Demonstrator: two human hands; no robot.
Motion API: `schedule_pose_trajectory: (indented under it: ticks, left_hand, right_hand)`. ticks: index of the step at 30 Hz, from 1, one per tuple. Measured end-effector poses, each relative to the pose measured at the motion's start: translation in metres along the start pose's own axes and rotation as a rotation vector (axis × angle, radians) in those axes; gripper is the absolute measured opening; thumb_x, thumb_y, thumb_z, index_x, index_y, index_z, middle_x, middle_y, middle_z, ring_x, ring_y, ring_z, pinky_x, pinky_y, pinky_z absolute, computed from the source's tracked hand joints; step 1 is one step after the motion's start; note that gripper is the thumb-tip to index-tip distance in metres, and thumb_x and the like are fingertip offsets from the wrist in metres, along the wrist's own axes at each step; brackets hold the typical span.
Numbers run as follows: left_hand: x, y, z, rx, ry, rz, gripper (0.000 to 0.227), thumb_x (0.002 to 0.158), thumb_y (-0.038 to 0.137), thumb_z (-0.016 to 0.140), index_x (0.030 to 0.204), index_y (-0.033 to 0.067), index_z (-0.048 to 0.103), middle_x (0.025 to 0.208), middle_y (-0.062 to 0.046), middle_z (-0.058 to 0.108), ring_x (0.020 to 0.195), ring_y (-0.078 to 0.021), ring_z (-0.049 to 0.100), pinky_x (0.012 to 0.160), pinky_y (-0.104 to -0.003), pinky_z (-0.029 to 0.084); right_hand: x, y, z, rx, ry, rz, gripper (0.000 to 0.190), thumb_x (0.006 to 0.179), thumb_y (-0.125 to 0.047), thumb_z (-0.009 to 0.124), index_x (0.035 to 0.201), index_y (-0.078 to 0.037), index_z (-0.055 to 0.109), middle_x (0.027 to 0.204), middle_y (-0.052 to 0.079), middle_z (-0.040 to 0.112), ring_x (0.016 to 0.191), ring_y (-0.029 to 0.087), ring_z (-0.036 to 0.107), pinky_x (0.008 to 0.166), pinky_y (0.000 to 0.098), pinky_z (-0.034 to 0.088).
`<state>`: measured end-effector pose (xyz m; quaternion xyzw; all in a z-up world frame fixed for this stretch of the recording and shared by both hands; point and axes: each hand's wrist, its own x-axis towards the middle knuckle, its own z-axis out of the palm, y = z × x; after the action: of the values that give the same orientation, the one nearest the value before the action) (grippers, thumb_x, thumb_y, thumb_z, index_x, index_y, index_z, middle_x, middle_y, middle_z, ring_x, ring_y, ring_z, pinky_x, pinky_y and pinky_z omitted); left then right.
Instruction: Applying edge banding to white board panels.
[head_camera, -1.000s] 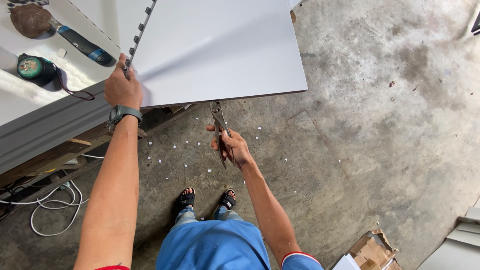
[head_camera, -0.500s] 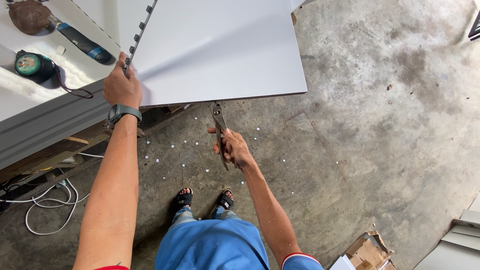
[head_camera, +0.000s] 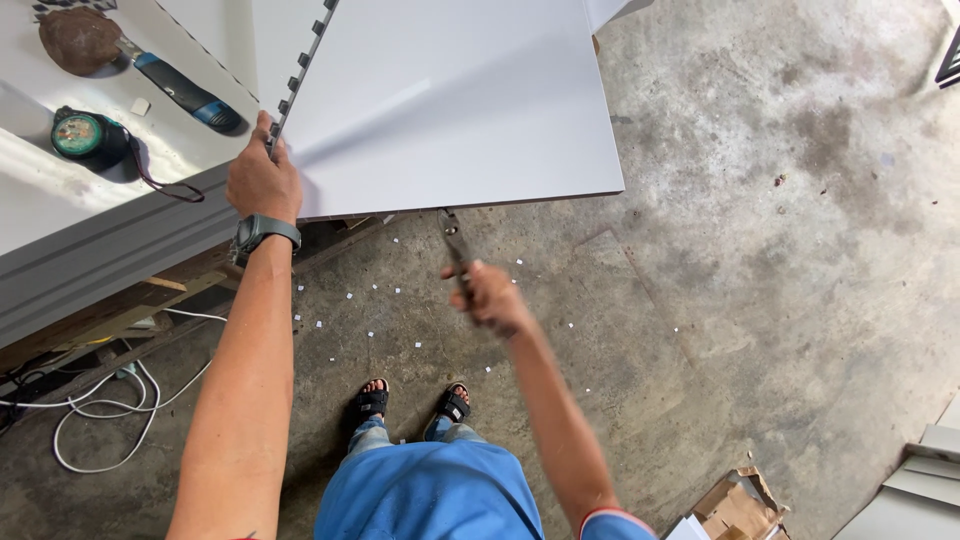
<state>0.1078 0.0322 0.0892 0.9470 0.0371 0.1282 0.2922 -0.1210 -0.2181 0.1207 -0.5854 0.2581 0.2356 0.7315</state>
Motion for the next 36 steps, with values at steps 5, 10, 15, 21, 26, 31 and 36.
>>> schedule_pose_trajectory:
  ticks: [5, 10, 15, 21, 26, 31, 36]
  left_hand:
    - [0.000, 0.004, -0.001, -0.050, -0.037, -0.055, 0.039, 0.101, 0.025, 0.059, 0.140, 0.0231, 0.060, 0.098, -0.007, 0.076, 0.088, -0.0261, 0.074, 0.079, -0.044, 0.057]
    - [-0.003, 0.003, -0.003, 0.024, -0.012, -0.007, 0.039, 0.102, 0.022, 0.060, 0.141, 0.0226, 0.061, 0.099, -0.010, 0.076, 0.090, -0.0289, 0.072, 0.076, -0.045, 0.056]
    - [-0.003, -0.006, 0.004, 0.010, -0.004, -0.004, 0.039, 0.103, 0.021, 0.060, 0.142, 0.0217, 0.060, 0.097, -0.010, 0.074, 0.087, -0.0289, 0.072, 0.071, -0.045, 0.057]
    - [-0.007, -0.044, 0.017, -0.023, 0.377, 0.194, 0.044, 0.090, 0.013, 0.071, 0.133, 0.0207, 0.066, 0.104, -0.010, 0.062, 0.080, -0.0194, 0.068, 0.062, -0.032, 0.058]
    - [-0.040, -0.063, -0.045, -0.350, 0.185, 0.325, 0.036, 0.104, 0.013, 0.070, 0.139, 0.0144, 0.060, 0.081, 0.001, 0.067, 0.067, -0.0118, 0.062, 0.057, -0.025, 0.045]
    - [-0.082, -0.071, -0.086, -0.340, -0.137, 0.335, 0.023, 0.098, 0.025, 0.073, 0.115, 0.0153, 0.062, 0.073, 0.003, 0.065, 0.057, -0.0112, 0.057, 0.049, -0.026, 0.039]
    - [-0.110, -0.070, -0.112, -0.186, -0.225, 0.465, 0.017, 0.092, 0.031, 0.079, 0.099, 0.0159, 0.073, 0.078, 0.004, 0.069, 0.060, -0.0114, 0.061, 0.052, -0.026, 0.045]
  right_hand:
    - [0.049, 0.056, 0.117, 0.488, 0.238, -0.499, 0.045, 0.111, -0.040, 0.030, 0.115, -0.005, 0.057, 0.071, 0.001, 0.060, 0.046, 0.007, 0.040, 0.035, 0.0247, 0.028]
    - [0.092, 0.061, 0.171, 0.660, 0.372, -0.679, 0.044, 0.111, -0.042, 0.029, 0.116, -0.006, 0.053, 0.074, 0.003, 0.063, 0.045, 0.008, 0.043, 0.038, 0.0238, 0.035]
    - [0.052, 0.073, 0.148, 0.604, 0.377, -0.727, 0.043, 0.110, -0.043, 0.031, 0.119, -0.008, 0.053, 0.076, 0.003, 0.063, 0.048, 0.007, 0.045, 0.040, 0.0222, 0.038]
    - [0.047, -0.005, 0.030, -0.089, 0.558, -0.665, 0.047, 0.103, -0.043, 0.037, 0.132, -0.007, 0.049, 0.067, -0.004, 0.055, 0.047, 0.009, 0.049, 0.037, 0.0261, 0.042]
    - [0.105, -0.083, -0.041, -1.208, 0.949, -0.443, 0.050, 0.094, -0.052, 0.066, 0.129, -0.017, 0.066, 0.072, -0.003, 0.060, 0.073, 0.018, 0.053, 0.069, 0.0328, 0.033]
    - [0.154, -0.105, -0.040, -1.261, 0.948, -0.584, 0.058, 0.088, -0.053, 0.073, 0.129, -0.013, 0.064, 0.079, 0.009, 0.060, 0.082, 0.025, 0.055, 0.070, 0.0430, 0.042]
    - [0.143, -0.084, -0.042, -1.216, 0.951, -0.640, 0.056, 0.080, -0.054, 0.079, 0.112, -0.009, 0.068, 0.110, 0.021, 0.053, 0.095, 0.032, 0.055, 0.070, 0.0464, 0.051]
